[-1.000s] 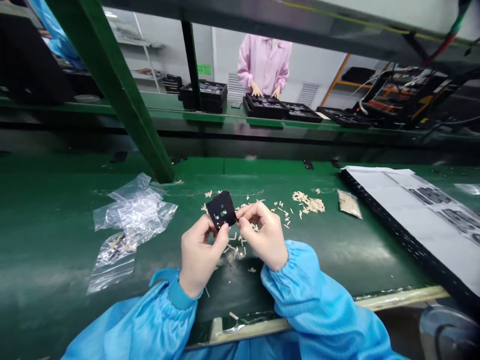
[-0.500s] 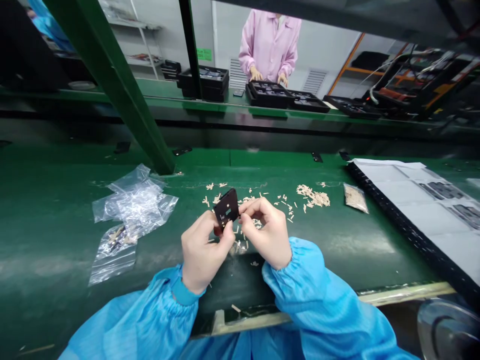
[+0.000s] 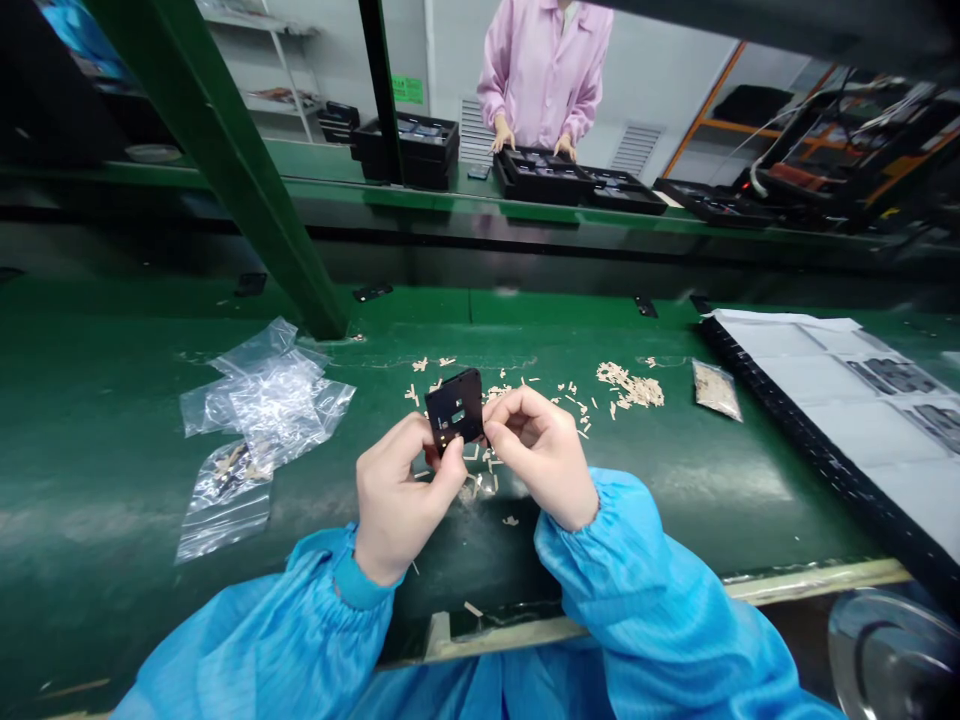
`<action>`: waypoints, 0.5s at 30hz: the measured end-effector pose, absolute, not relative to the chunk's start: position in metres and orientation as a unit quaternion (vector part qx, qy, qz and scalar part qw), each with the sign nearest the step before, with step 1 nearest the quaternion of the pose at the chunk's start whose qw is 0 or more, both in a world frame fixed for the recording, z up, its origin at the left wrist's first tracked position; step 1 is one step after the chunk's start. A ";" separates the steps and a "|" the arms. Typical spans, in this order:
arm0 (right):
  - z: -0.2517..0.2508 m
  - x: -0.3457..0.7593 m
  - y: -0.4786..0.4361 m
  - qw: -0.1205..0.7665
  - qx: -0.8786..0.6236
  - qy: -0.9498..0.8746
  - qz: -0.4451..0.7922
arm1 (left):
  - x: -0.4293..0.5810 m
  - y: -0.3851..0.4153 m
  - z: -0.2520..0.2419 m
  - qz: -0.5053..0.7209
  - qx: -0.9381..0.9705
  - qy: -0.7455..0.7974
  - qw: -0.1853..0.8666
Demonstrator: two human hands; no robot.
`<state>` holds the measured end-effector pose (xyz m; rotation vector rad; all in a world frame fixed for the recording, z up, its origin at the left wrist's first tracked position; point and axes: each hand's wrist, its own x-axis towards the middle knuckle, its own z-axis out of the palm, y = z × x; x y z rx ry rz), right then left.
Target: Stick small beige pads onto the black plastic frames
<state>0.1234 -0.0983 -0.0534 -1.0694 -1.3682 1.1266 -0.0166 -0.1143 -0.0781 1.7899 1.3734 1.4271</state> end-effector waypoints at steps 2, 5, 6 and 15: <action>-0.053 0.122 -0.099 0.511 -0.450 -0.572 0.456 | -0.017 -0.115 -0.078 0.515 0.645 0.508 0.245; -0.054 0.121 -0.101 0.520 -0.459 -0.571 0.439 | -0.017 -0.117 -0.077 0.509 0.637 0.519 0.258; -0.054 0.120 -0.102 0.523 -0.459 -0.570 0.436 | -0.017 -0.117 -0.076 0.508 0.634 0.521 0.261; -0.054 0.120 -0.101 0.526 -0.451 -0.574 0.437 | -0.016 -0.117 -0.074 0.506 0.628 0.525 0.272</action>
